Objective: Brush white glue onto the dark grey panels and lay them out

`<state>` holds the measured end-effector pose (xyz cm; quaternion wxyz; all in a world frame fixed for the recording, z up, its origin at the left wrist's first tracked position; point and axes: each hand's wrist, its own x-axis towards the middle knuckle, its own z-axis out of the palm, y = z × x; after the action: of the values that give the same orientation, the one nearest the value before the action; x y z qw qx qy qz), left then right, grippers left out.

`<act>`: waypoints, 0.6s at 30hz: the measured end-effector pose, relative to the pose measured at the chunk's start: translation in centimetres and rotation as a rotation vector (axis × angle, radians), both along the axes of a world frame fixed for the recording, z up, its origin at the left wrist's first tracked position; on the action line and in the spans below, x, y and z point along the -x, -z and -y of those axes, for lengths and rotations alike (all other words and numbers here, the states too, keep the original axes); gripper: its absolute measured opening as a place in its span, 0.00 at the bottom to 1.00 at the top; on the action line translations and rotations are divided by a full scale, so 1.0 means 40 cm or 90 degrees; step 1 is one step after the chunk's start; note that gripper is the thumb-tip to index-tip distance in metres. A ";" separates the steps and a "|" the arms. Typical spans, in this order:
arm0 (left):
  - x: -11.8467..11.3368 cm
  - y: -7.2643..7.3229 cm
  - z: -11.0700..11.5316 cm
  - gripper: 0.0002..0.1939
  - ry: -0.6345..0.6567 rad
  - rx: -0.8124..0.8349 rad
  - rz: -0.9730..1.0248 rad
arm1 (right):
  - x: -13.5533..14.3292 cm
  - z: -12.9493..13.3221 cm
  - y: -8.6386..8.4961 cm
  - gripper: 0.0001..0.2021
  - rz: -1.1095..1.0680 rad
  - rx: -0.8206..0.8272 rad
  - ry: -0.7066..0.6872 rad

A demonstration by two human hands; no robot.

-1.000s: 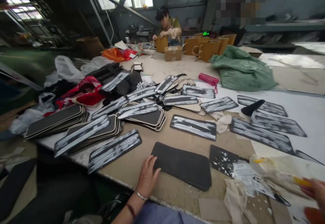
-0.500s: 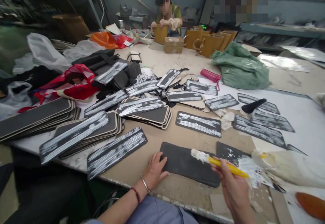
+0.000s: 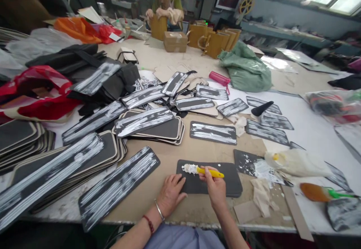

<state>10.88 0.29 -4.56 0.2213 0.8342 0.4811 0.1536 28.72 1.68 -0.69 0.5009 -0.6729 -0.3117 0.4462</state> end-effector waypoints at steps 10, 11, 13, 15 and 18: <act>0.010 0.031 -0.002 0.21 0.014 -0.074 0.017 | -0.242 0.043 0.002 0.17 0.136 -0.013 0.161; 0.010 0.033 -0.001 0.21 0.015 -0.083 0.016 | -0.270 0.046 0.005 0.18 0.148 -0.014 0.180; 0.011 0.035 -0.001 0.20 0.021 -0.103 0.013 | -0.319 0.055 0.010 0.19 0.174 -0.012 0.217; 0.011 0.035 -0.001 0.20 0.024 -0.120 0.008 | -0.355 0.070 0.003 0.20 0.205 -0.003 0.253; 0.010 0.032 -0.003 0.20 0.030 -0.136 0.000 | -0.376 0.109 -0.030 0.22 0.263 0.010 0.283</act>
<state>10.47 0.40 -5.82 0.1348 0.8642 0.4421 0.1990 43.77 -2.66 0.51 0.5069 -0.8051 -0.2487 0.1818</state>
